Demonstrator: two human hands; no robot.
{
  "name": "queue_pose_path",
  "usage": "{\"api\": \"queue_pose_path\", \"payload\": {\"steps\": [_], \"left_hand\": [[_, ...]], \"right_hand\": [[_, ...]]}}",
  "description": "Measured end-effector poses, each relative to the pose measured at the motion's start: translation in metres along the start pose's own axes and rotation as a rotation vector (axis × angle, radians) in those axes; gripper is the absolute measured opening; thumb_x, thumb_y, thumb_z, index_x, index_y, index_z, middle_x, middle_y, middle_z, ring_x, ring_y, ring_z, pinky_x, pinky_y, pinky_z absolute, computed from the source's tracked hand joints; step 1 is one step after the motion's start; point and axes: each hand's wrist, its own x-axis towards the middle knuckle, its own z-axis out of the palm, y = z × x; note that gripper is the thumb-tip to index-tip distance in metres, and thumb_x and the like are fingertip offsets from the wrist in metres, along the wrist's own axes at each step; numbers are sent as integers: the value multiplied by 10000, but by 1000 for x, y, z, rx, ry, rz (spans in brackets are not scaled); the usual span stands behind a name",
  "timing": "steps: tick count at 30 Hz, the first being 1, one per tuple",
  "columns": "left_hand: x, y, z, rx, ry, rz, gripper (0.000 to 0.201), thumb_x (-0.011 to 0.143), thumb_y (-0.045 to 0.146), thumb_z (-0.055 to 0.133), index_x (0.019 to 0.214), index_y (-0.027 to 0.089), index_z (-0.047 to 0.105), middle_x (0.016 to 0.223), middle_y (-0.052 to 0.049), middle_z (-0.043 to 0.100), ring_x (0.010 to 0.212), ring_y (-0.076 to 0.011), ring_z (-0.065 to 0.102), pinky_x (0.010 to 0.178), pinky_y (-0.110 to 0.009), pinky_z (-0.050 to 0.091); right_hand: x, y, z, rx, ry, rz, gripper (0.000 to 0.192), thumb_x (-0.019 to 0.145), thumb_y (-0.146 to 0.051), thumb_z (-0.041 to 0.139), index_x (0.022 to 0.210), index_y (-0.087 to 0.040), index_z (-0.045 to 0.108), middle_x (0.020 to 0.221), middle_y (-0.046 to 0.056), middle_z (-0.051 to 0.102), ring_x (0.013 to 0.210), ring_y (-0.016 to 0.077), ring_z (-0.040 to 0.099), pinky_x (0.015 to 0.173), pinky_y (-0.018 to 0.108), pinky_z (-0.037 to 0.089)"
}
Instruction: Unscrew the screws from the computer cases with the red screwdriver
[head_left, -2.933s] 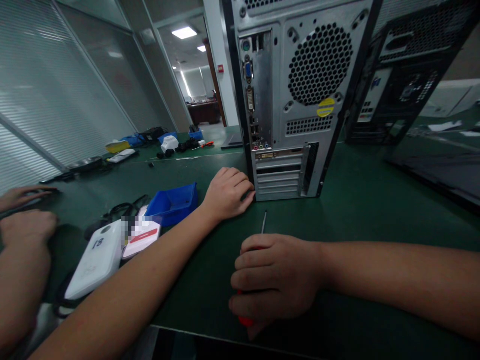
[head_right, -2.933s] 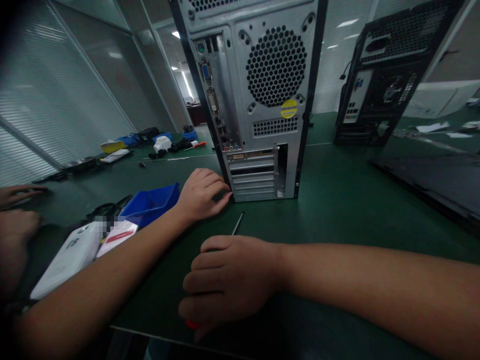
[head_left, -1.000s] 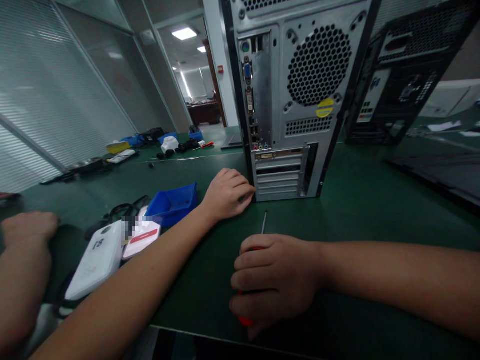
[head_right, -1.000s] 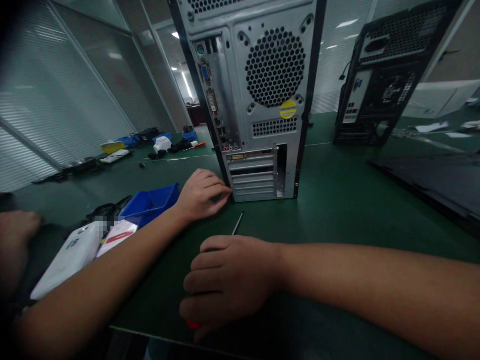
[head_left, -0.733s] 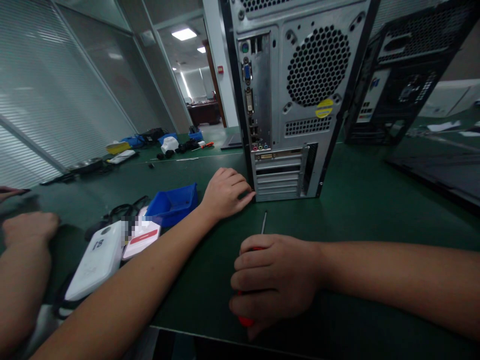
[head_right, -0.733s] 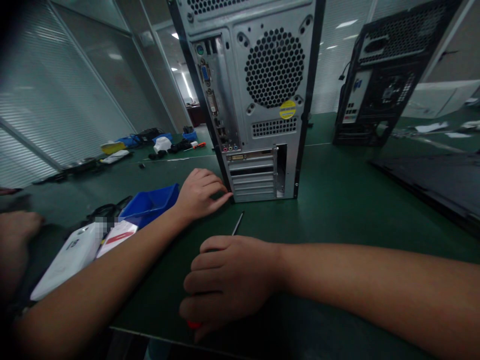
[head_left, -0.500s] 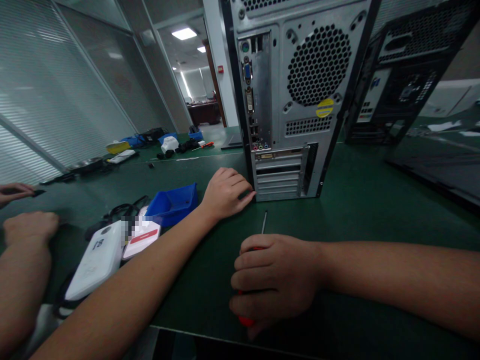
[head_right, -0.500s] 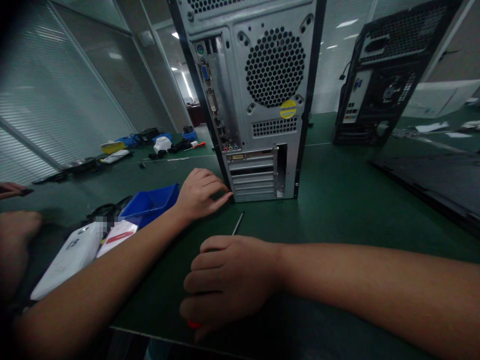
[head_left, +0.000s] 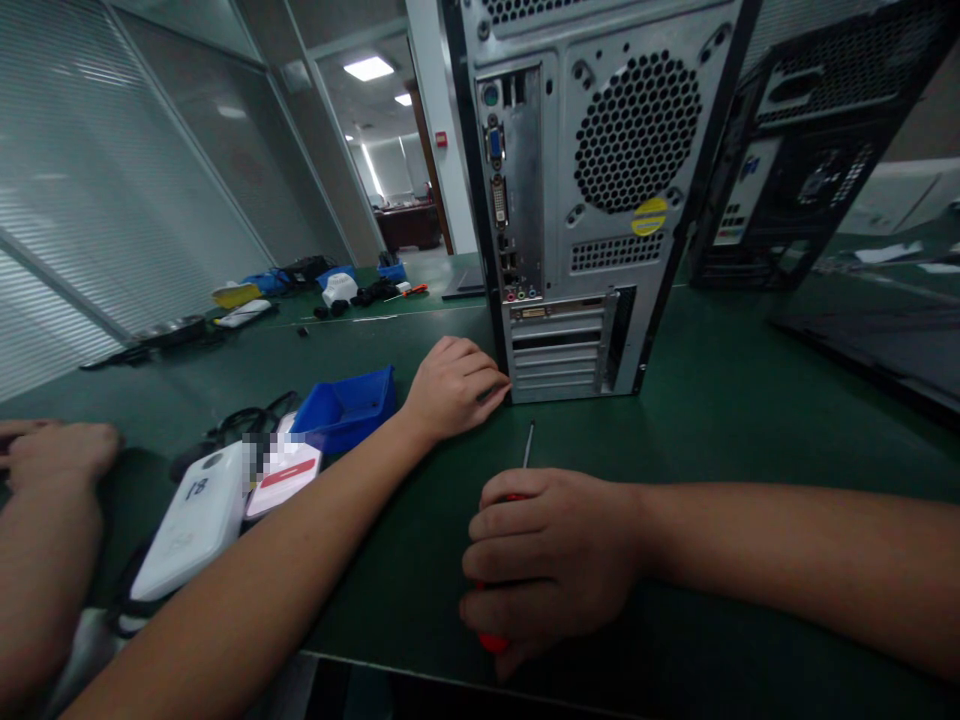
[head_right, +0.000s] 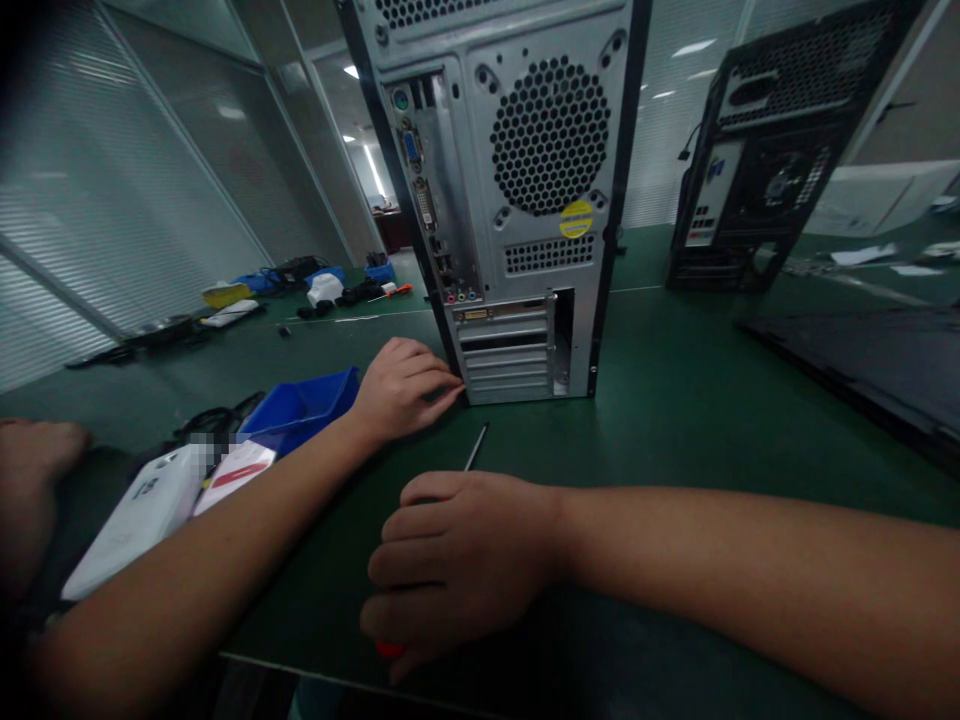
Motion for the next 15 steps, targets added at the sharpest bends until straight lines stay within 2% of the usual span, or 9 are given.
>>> {"api": "queue_pose_path", "payload": {"steps": [11,15], "left_hand": [[1,0,-2,-13,-41,-2,148,930,298,618,1021,246,721,961,6,731,918,-165,591,820,-362,408],[0,3,-1,26,-46,-68,191,938,383,611,919,214,696,921,-6,721,900,-170,591,800,-367,395]], "right_hand": [[0,0,-1,4,0,3,331,981,-483,576,1030,-202,743,931,5,688,840,152,607,786,330,452],[0,0,-1,5,-7,1,317,968,-475,600,1032,-199,741,928,5,687,839,155,605,783,331,450]]}}
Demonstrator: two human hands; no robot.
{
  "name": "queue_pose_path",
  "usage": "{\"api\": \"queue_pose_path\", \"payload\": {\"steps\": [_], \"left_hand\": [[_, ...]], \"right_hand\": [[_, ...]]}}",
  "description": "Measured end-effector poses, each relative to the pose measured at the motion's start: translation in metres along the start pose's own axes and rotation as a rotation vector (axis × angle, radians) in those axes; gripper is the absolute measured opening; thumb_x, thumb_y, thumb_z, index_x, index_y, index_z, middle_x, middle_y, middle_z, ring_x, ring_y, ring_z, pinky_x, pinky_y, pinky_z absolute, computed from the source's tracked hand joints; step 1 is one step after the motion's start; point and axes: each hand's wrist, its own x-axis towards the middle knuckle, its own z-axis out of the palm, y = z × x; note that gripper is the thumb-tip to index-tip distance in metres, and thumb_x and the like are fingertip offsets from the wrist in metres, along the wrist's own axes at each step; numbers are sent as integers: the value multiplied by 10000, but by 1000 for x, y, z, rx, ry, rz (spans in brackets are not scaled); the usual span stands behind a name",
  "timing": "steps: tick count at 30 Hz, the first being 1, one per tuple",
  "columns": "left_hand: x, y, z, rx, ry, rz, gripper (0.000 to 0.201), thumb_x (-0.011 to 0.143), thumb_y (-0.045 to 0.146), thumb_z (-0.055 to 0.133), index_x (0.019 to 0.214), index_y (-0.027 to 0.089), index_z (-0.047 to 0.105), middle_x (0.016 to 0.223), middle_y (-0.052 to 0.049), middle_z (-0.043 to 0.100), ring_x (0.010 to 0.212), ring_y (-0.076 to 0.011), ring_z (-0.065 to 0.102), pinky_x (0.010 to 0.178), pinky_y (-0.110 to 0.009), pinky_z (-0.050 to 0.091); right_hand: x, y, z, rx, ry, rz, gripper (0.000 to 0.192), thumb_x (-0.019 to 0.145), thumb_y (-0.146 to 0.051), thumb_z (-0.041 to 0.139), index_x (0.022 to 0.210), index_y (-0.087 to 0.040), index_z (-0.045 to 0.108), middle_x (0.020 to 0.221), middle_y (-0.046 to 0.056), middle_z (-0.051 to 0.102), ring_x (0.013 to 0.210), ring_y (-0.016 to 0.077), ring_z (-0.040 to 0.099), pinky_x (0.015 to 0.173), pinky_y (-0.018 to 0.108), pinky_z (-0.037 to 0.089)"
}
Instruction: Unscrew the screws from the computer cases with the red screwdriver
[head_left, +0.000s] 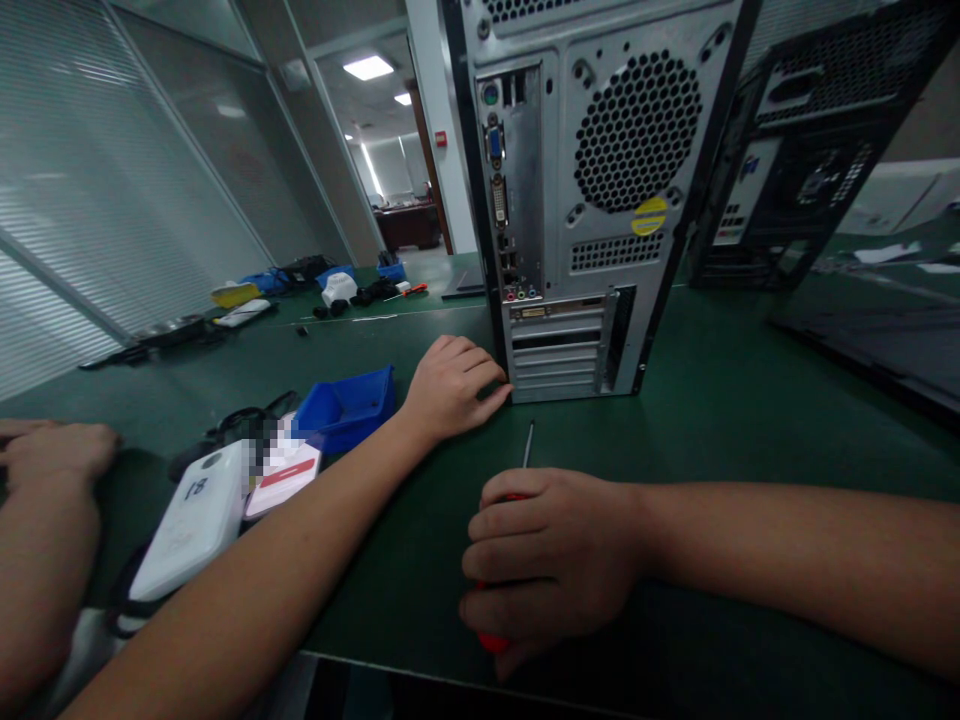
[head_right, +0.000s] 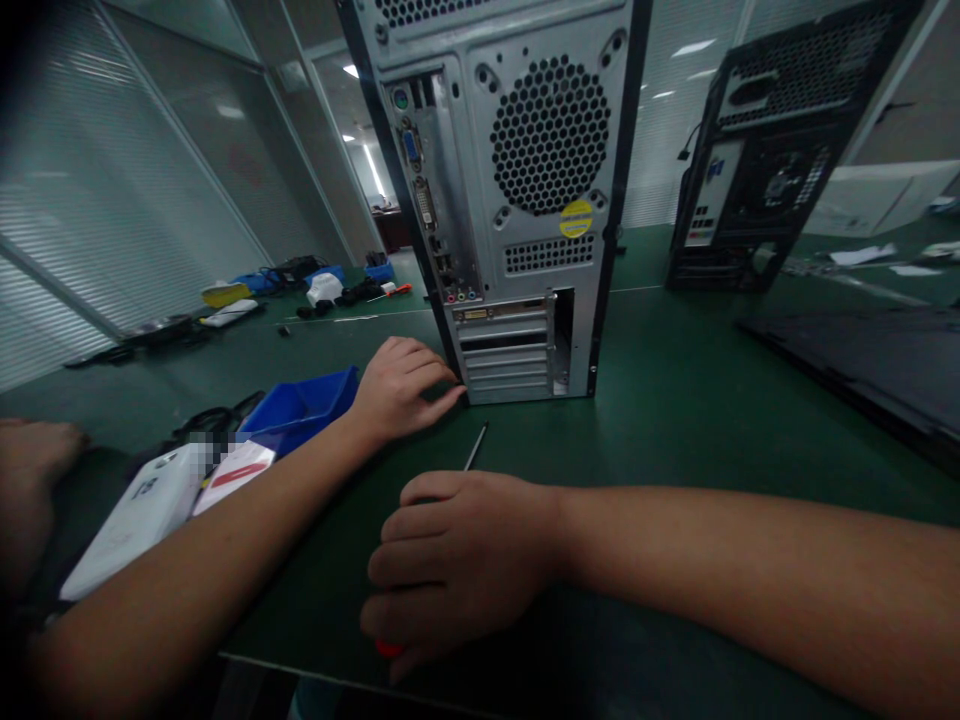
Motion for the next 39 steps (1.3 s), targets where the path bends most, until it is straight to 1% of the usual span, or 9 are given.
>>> {"api": "queue_pose_path", "payload": {"steps": [2,5,10,12,23,26,30,36,39], "left_hand": [[0,1,1,24,-2,-24,228,944,410,599,875,208,677,908,-7,716,898,-173,589,789,-366,388],[0,1,2,33,-1,-29,230,953,412,587,876,212,671,902,-2,714,893,-171,587,789,-362,386],[0,2,2,27,27,-15,204,944,387,607,868,210,672,888,5,714,882,-166,586,788,-361,389],[0,2,2,24,36,-6,203,941,388,615,862,211,675,884,9,714,879,-165,585,789,-360,392],[0,1,1,-5,38,28,166,941,358,628,927,223,722,907,4,734,875,-160,588,798,-350,393],[0,0,0,-8,44,47,147,937,345,636,949,237,735,911,8,737,876,-155,585,799,-349,394],[0,-2,-1,-23,12,39,144,938,343,632,962,255,743,932,7,742,892,-158,585,808,-358,397],[0,-2,-1,-39,-37,41,159,943,320,609,985,246,743,953,-15,739,913,-168,591,822,-365,398],[0,-2,-1,-31,-57,39,159,944,316,597,979,242,734,953,-15,730,918,-170,586,821,-365,392]], "right_hand": [[0,0,0,-2,-1,4,322,973,-480,590,1029,-200,740,932,6,687,847,157,607,786,332,450],[0,0,0,-6,2,2,337,975,-494,581,1031,-201,739,933,6,686,854,157,609,792,333,449],[-1,0,1,0,-6,2,302,932,-465,651,1045,-197,732,938,6,680,852,155,600,792,332,446],[-1,0,1,-3,-9,1,309,935,-473,645,1049,-199,732,944,5,682,852,155,601,789,332,446],[0,0,0,-4,4,-1,342,977,-499,577,1028,-199,733,929,4,685,838,152,607,787,330,450],[0,1,1,-7,3,4,324,960,-493,606,1031,-200,728,936,4,685,849,152,608,792,330,446],[0,1,1,-3,6,2,310,915,-477,672,1035,-195,719,932,4,680,846,153,606,785,333,440],[0,0,2,2,-7,2,332,951,-502,615,1040,-201,724,936,6,677,858,154,600,803,331,444],[0,1,2,0,3,1,320,941,-493,632,1030,-199,724,923,5,675,846,150,599,795,329,441]]}}
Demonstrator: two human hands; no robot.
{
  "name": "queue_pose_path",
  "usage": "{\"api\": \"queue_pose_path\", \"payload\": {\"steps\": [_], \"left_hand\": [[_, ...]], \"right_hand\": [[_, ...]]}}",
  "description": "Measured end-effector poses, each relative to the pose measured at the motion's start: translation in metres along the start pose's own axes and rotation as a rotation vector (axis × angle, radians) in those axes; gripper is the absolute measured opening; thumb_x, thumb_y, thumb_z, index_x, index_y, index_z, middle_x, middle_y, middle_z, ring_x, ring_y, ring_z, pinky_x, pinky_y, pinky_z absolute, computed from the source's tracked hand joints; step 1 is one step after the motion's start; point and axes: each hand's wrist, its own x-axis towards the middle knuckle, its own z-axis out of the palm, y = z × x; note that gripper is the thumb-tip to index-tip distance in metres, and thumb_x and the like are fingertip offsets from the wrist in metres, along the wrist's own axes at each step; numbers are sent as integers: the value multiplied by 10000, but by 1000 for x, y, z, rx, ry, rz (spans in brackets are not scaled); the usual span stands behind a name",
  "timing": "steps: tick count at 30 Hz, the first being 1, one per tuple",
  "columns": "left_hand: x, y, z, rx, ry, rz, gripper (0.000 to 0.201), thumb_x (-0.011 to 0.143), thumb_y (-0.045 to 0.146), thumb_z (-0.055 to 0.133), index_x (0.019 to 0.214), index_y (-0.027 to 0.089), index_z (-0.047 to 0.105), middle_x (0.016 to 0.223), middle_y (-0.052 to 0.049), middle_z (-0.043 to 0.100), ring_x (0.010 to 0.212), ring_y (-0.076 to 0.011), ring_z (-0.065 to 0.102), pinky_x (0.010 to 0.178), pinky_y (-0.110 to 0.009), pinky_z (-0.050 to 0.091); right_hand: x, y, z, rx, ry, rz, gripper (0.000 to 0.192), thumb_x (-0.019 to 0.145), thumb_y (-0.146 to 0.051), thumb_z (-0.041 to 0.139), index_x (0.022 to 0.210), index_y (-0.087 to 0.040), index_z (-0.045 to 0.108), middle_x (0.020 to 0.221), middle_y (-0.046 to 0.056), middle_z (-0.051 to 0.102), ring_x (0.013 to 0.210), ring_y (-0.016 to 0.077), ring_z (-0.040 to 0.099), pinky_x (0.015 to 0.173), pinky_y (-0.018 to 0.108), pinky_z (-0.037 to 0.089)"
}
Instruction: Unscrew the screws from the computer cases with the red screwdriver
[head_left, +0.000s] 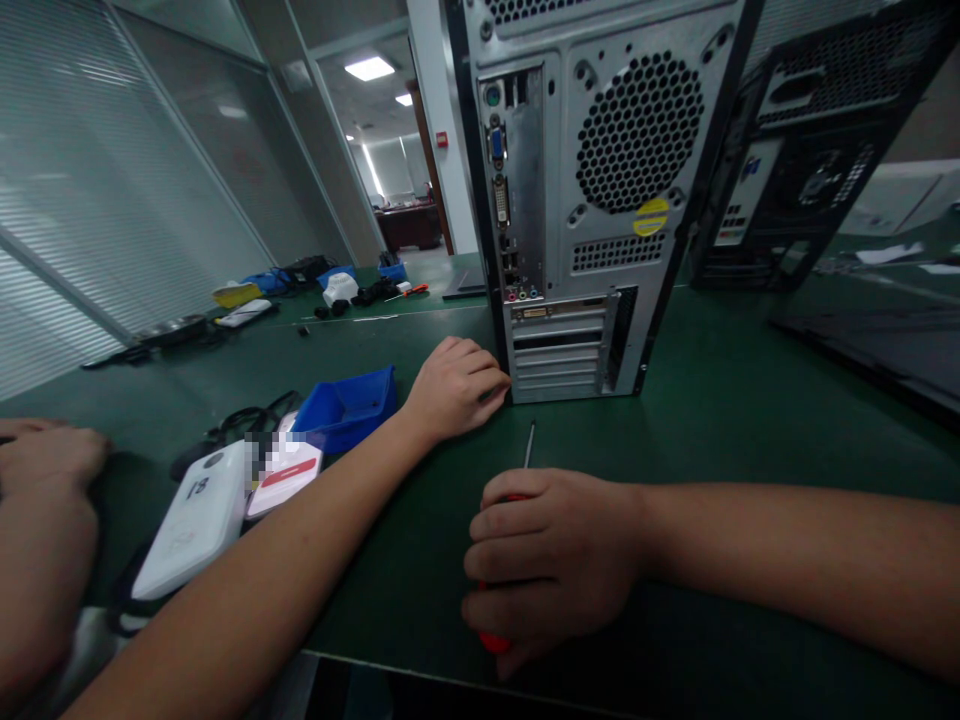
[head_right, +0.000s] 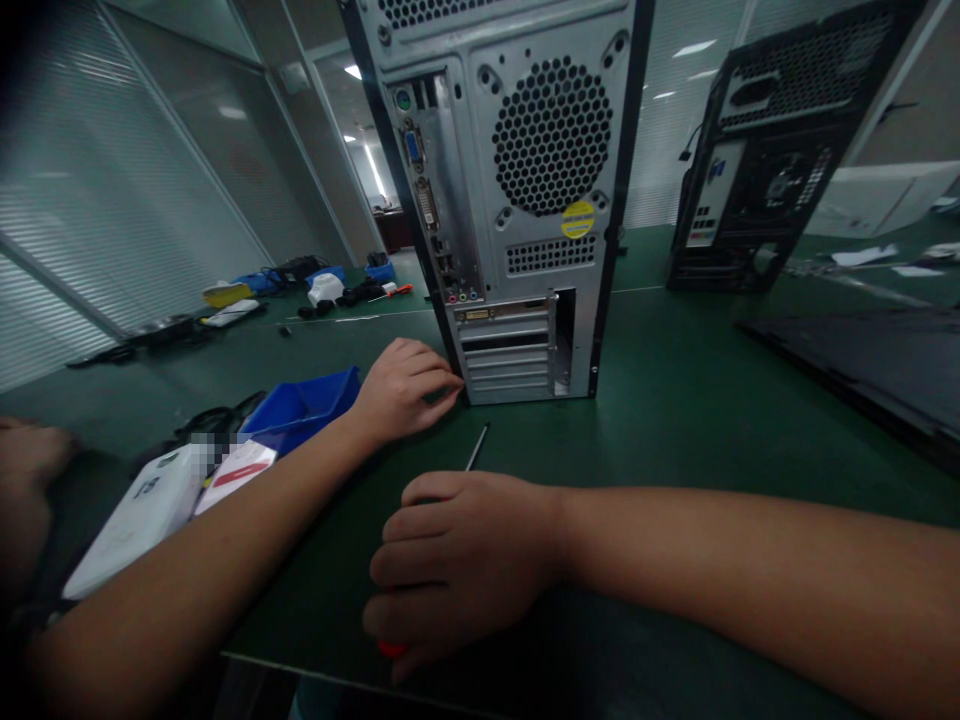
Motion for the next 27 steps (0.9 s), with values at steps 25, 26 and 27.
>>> {"api": "queue_pose_path", "payload": {"steps": [25,26,27], "left_hand": [[1,4,1,61,9,-61,240,965,401,571,898,203,689,903,-13,727,869,-169,594,795,-363,375],[1,4,1,60,12,-58,236,965,399,573,904,204,691,903,-12,728,870,-168,595,793,-363,376],[1,4,1,59,13,-55,231,964,396,575,911,205,693,906,-10,729,870,-166,597,794,-363,377]], "right_hand": [[-1,0,0,-3,-10,-3,337,930,-515,643,1034,-203,716,936,6,676,864,152,597,807,329,433],[-1,0,0,-5,-8,-2,334,931,-511,643,1032,-202,716,938,6,677,863,152,597,806,329,434],[-1,0,0,-5,-5,-2,329,931,-506,644,1031,-201,717,939,7,678,863,153,597,806,330,434]]}}
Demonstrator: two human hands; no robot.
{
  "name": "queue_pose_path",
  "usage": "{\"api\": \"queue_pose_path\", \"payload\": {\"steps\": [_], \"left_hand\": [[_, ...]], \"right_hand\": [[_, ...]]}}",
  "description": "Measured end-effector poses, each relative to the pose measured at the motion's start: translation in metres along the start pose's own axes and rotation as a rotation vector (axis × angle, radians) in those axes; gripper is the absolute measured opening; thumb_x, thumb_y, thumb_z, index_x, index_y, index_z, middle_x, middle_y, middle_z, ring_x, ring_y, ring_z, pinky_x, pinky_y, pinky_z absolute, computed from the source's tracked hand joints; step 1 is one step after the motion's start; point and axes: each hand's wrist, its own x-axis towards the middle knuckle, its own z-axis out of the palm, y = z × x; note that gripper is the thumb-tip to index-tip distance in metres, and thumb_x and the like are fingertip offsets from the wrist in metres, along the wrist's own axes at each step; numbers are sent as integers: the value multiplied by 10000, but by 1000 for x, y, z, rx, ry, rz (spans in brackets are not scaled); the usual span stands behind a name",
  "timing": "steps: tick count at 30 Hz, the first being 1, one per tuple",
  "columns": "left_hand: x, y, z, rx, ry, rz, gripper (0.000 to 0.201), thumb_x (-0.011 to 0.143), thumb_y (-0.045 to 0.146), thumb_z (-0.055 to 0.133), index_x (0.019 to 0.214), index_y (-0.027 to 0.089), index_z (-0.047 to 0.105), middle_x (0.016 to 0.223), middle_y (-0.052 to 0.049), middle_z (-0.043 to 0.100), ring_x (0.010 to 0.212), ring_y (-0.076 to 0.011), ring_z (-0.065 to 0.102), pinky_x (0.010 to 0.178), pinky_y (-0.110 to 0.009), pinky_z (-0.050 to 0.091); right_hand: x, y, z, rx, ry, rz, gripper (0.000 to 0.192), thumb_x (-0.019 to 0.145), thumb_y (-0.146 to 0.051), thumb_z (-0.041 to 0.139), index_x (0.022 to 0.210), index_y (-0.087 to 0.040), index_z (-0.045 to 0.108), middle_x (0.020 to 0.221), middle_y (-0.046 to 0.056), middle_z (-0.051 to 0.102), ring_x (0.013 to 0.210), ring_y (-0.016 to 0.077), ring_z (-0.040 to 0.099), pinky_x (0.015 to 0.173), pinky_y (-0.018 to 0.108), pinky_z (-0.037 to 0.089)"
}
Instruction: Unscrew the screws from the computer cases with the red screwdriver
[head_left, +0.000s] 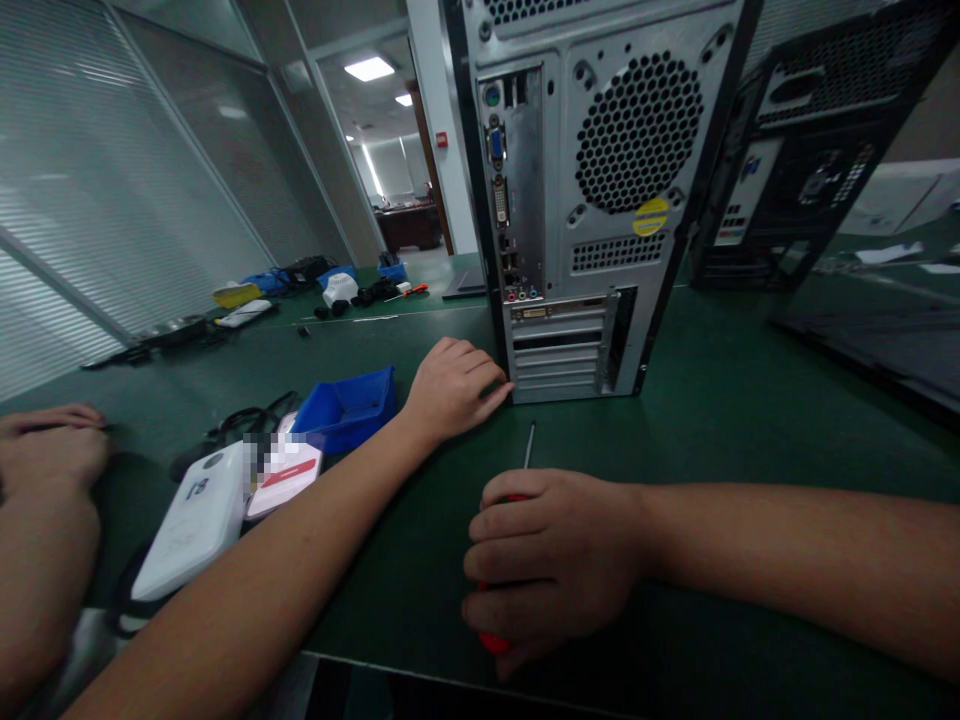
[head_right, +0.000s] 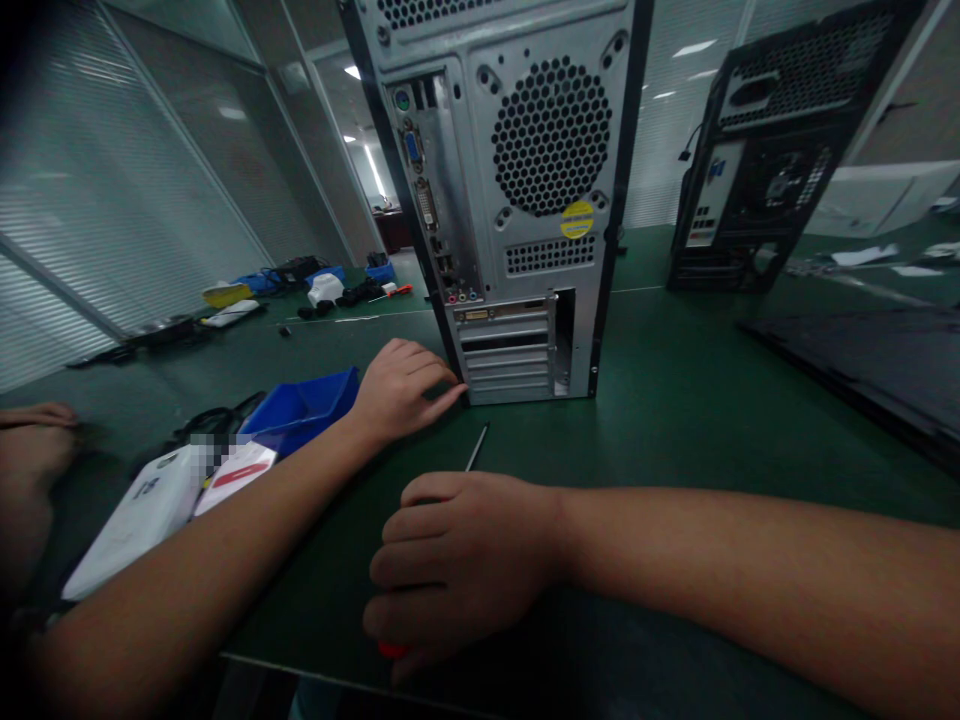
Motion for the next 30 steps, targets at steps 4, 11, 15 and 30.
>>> {"api": "queue_pose_path", "payload": {"steps": [4,11,15,30], "left_hand": [[0,0,0,-8,11,9,222,963,390,581,908,210,699,909,1,734,862,-158,600,799,-363,387],[-1,-1,-1,-32,32,39,173,945,350,615,934,219,728,919,-13,751,860,-159,607,812,-368,400],[-2,-1,0,-37,34,49,156,944,339,619,944,225,725,926,-3,750,869,-155,608,819,-365,404],[0,-1,0,-2,14,19,224,964,386,576,897,207,693,885,-6,722,856,-162,602,797,-361,384]], "right_hand": [[0,0,0,7,-1,-1,322,933,-496,642,1029,-200,722,939,6,676,858,157,595,799,333,436],[0,0,0,2,6,3,331,953,-511,611,1029,-206,718,931,3,676,852,147,601,808,334,433],[0,0,0,-4,0,-1,342,944,-523,622,1033,-205,710,929,3,672,849,143,593,810,333,427],[0,-1,-1,10,-10,-1,296,928,-466,652,1031,-196,720,937,7,679,852,159,601,790,334,442]]}}
